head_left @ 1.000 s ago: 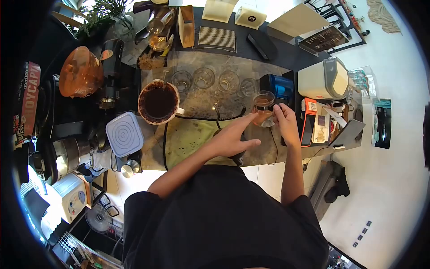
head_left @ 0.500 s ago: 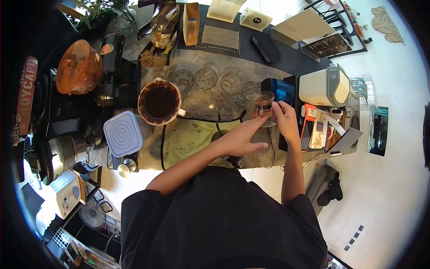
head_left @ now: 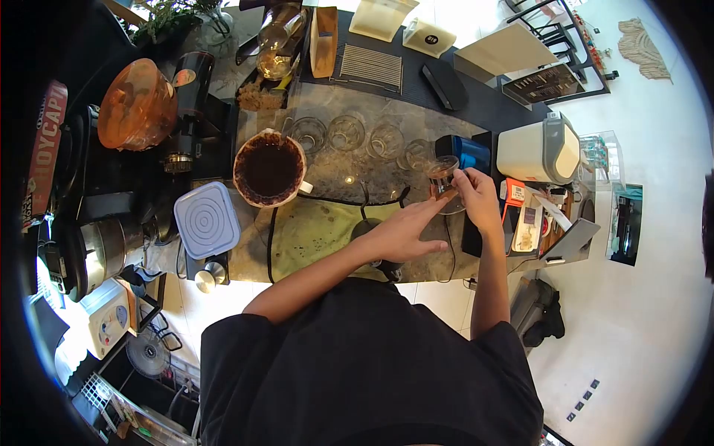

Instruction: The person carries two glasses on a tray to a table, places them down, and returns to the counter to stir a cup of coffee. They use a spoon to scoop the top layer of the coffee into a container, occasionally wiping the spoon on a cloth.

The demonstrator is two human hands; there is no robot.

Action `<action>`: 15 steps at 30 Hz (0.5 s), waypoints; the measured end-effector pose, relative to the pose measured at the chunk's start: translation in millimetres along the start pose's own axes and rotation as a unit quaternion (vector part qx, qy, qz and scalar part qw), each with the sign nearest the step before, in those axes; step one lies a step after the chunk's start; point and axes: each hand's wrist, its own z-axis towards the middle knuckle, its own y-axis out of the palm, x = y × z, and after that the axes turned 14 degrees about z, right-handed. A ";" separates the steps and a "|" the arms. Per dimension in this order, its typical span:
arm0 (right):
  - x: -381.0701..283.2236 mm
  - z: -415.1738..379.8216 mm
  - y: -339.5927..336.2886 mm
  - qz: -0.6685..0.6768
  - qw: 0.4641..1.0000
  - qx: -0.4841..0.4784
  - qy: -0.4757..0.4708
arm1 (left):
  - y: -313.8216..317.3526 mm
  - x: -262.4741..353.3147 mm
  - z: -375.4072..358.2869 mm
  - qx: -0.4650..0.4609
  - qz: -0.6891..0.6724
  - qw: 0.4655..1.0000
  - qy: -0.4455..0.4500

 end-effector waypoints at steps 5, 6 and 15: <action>-5.9 1.0 -0.9 -0.014 1.000 -0.002 0.005 | -2.5 0.7 1.6 0.001 -0.014 1.000 0.003; -5.8 1.4 -0.7 -0.016 1.000 -0.012 -0.007 | -2.9 0.9 1.8 0.000 -0.016 1.000 0.004; -11.3 1.9 1.5 -0.032 0.999 -0.007 -0.013 | 8.1 -6.7 3.8 0.013 0.003 1.000 0.015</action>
